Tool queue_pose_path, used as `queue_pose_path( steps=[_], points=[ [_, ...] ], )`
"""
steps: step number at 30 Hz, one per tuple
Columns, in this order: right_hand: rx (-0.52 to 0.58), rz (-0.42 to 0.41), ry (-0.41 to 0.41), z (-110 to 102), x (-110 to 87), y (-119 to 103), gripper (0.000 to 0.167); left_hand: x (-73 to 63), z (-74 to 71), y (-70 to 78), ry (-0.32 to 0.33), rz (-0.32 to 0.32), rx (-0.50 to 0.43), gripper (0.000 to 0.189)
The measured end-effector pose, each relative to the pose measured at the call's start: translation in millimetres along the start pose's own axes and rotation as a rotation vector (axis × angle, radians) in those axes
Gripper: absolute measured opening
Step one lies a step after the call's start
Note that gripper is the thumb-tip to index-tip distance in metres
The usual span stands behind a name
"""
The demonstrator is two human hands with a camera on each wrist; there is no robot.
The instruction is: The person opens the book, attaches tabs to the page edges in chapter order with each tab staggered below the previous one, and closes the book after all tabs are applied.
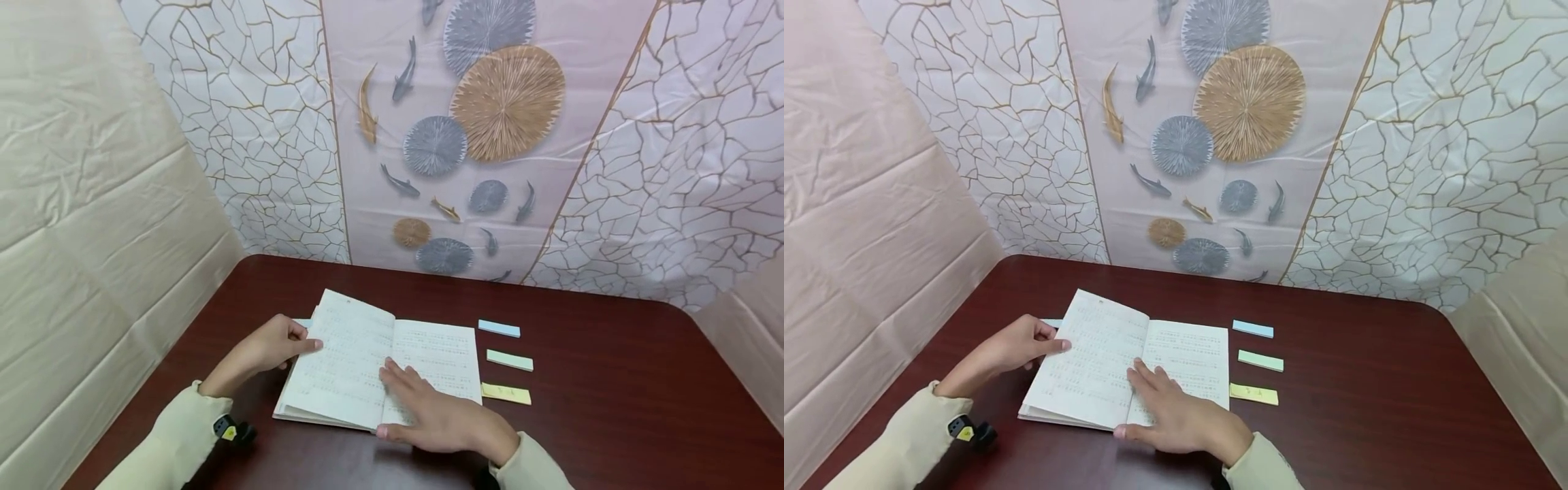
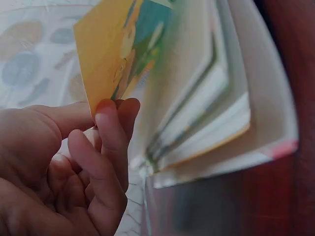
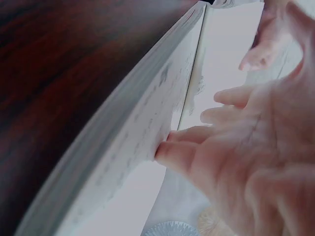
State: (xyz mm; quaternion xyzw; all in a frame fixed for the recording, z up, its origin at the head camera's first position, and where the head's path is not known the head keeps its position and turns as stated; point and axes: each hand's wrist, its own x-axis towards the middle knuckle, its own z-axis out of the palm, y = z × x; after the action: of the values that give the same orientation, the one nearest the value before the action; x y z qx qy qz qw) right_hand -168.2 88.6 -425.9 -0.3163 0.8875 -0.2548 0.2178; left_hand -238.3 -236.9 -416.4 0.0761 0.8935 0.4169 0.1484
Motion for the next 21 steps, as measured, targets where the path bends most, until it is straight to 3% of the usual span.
queue_pose_path(
  steps=[4, 8, 14, 16, 18, 21],
  points=[
    [0.012, 0.028, 0.031, 2, 1.4, -2, 0.084, 4.6, 4.4, -14.4, -0.006, -0.004, 0.033, 0.048],
    [-0.041, 0.064, 0.03, 6, 4.0, -6, 0.08, 7.0, 9.2, -19.4, 0.009, 0.005, 0.119, 0.048],
    [-0.148, 0.079, 0.051, 10, 4.5, -7, 0.078, 4.9, 19.7, -4.2, 0.145, -0.098, 0.445, 0.038],
    [-0.172, 0.074, 0.06, 12, 3.8, -6, 0.079, 3.6, 23.6, 3.0, 0.191, -0.107, 0.548, 0.04],
    [-0.185, 0.066, 0.065, 13, 3.2, -6, 0.08, 2.4, 27.8, 9.8, 0.222, -0.069, 0.622, 0.048],
    [-0.201, 0.063, 0.067, 14, 2.6, -5, 0.081, 1.5, 37.2, 20.1, 0.226, 0.034, 0.657, 0.065]
  ],
)
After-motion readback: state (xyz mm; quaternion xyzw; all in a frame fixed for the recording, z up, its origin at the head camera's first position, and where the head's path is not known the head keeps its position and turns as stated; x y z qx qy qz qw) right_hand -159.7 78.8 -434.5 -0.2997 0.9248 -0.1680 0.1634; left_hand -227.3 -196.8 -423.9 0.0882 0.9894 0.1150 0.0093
